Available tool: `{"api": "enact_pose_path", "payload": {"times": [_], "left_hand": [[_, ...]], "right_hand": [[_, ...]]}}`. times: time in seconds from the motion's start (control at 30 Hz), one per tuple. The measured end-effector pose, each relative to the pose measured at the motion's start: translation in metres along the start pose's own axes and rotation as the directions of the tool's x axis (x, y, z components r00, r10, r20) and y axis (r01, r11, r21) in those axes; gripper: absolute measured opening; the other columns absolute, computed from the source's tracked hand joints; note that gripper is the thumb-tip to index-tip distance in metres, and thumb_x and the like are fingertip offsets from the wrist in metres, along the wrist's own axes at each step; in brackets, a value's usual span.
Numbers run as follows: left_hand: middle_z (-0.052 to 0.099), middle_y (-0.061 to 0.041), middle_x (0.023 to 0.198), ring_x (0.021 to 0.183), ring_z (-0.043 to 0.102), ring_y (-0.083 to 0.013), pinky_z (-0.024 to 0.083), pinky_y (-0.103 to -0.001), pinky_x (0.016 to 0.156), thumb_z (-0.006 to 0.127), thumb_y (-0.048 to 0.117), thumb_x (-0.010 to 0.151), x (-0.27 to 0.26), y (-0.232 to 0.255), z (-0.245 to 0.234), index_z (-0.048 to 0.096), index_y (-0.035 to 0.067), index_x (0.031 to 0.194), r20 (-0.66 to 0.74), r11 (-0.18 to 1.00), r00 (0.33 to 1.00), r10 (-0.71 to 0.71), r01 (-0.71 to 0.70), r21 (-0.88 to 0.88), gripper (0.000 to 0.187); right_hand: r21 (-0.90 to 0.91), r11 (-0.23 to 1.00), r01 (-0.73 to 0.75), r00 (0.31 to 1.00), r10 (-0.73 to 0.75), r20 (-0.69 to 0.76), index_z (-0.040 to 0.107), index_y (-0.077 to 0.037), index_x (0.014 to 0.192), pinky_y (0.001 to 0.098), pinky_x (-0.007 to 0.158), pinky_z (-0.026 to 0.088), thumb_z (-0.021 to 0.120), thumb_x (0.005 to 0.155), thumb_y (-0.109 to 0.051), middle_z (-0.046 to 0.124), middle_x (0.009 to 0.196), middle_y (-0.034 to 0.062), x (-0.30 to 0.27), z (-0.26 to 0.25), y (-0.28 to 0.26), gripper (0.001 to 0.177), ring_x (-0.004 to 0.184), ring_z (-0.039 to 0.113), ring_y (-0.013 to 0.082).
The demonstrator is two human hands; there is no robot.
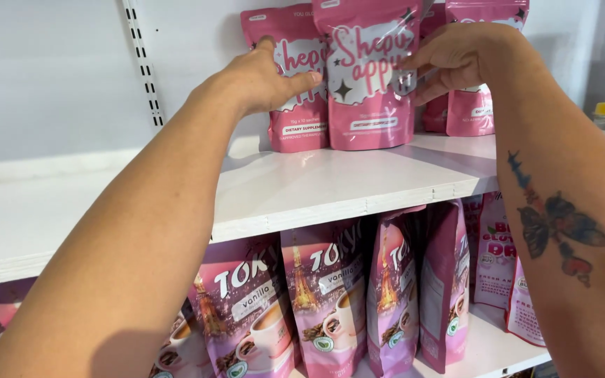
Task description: The person takes pink pouches labeled 'Shepu Appu' from a cardboard box on the floor and places them onto a white shelf. They arrange the pouches in a row, filling gaps between existing items, and repeat this process multiple times.
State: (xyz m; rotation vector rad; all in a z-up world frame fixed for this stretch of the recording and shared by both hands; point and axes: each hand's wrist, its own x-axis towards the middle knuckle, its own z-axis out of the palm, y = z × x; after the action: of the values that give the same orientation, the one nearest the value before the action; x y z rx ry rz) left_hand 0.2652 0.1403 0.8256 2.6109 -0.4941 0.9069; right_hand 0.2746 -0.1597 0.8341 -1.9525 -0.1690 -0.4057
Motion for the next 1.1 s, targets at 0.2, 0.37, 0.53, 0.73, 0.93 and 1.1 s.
{"api": "enact_pose_path", "payload": {"times": [0.2,0.37,0.53,0.73,0.93,1.1], "left_hand": [[0.045,-0.03,0.152,0.142,0.049,-0.0366,0.04,-0.043,0.117,0.068,0.072,0.08,0.005,-0.003,0.005,0.022,-0.003,0.158,0.045,0.986,0.999,0.016,-0.009,-0.166,0.117],[0.036,-0.032,0.156,0.143,0.045,-0.0428,0.039,-0.064,0.111,0.065,0.079,0.076,-0.012,0.008,-0.001,0.001,-0.001,0.16,0.157,0.955,0.984,-0.089,0.129,-0.268,0.132],[0.035,-0.03,0.155,0.142,0.045,-0.0447,0.038,-0.074,0.107,0.075,0.075,0.067,-0.015,0.0,-0.01,-0.006,0.004,0.159,0.196,0.906,0.97,-0.143,0.208,-0.368,0.142],[0.072,-0.027,0.122,0.113,0.072,-0.0389,0.057,-0.065,0.083,0.092,0.045,0.066,-0.02,-0.012,-0.026,0.055,0.0,0.137,0.098,0.797,0.98,-0.174,0.198,-0.57,0.092],[0.075,-0.025,0.105,0.08,0.084,-0.0299,0.067,-0.039,0.06,0.089,0.027,0.07,-0.026,-0.028,-0.036,0.062,-0.003,0.118,-0.066,0.65,0.935,-0.348,0.19,-0.736,0.063],[0.073,-0.026,0.112,0.09,0.079,-0.0311,0.064,-0.038,0.072,0.094,0.024,0.069,-0.007,-0.037,-0.026,0.063,-0.004,0.12,-0.092,0.719,0.932,-0.351,0.206,-0.664,0.066]], "right_hand": [[0.0,1.0,0.016,0.999,-0.016,0.039,0.057,0.004,0.124,0.0489,0.093,0.06,0.051,0.102,-0.004,0.068,0.119,0.0227,0.014,0.017,-0.007,0.024,0.101,0.071,0.0376],[0.077,0.996,0.051,0.993,-0.059,0.1,0.054,0.006,0.127,0.0497,0.091,0.058,0.048,0.102,-0.001,0.068,0.119,0.0204,0.017,0.038,-0.017,0.026,0.103,0.072,0.0365],[0.094,0.989,0.111,0.979,-0.125,0.16,0.055,0.005,0.126,0.0463,0.092,0.057,0.048,0.102,0.001,0.067,0.122,0.0182,-0.001,0.059,-0.038,0.025,0.106,0.071,0.0353],[-0.278,0.936,0.216,0.974,-0.186,0.13,0.053,-0.002,0.138,0.047,0.096,0.059,0.054,0.103,-0.015,0.064,0.133,0.019,0.069,0.031,-0.021,0.037,0.12,0.064,0.0305],[-0.591,0.779,0.209,0.977,-0.183,0.105,0.043,-0.019,0.145,0.048,0.099,0.057,0.056,0.098,-0.01,0.06,0.14,0.0161,0.067,0.048,-0.014,0.049,0.126,0.062,0.0312],[-0.794,0.578,0.186,0.976,-0.205,0.078,0.036,-0.033,0.151,0.0488,0.103,0.055,0.057,0.094,-0.006,0.057,0.146,0.0135,0.069,0.056,-0.021,0.066,0.13,0.06,0.0318]]}}
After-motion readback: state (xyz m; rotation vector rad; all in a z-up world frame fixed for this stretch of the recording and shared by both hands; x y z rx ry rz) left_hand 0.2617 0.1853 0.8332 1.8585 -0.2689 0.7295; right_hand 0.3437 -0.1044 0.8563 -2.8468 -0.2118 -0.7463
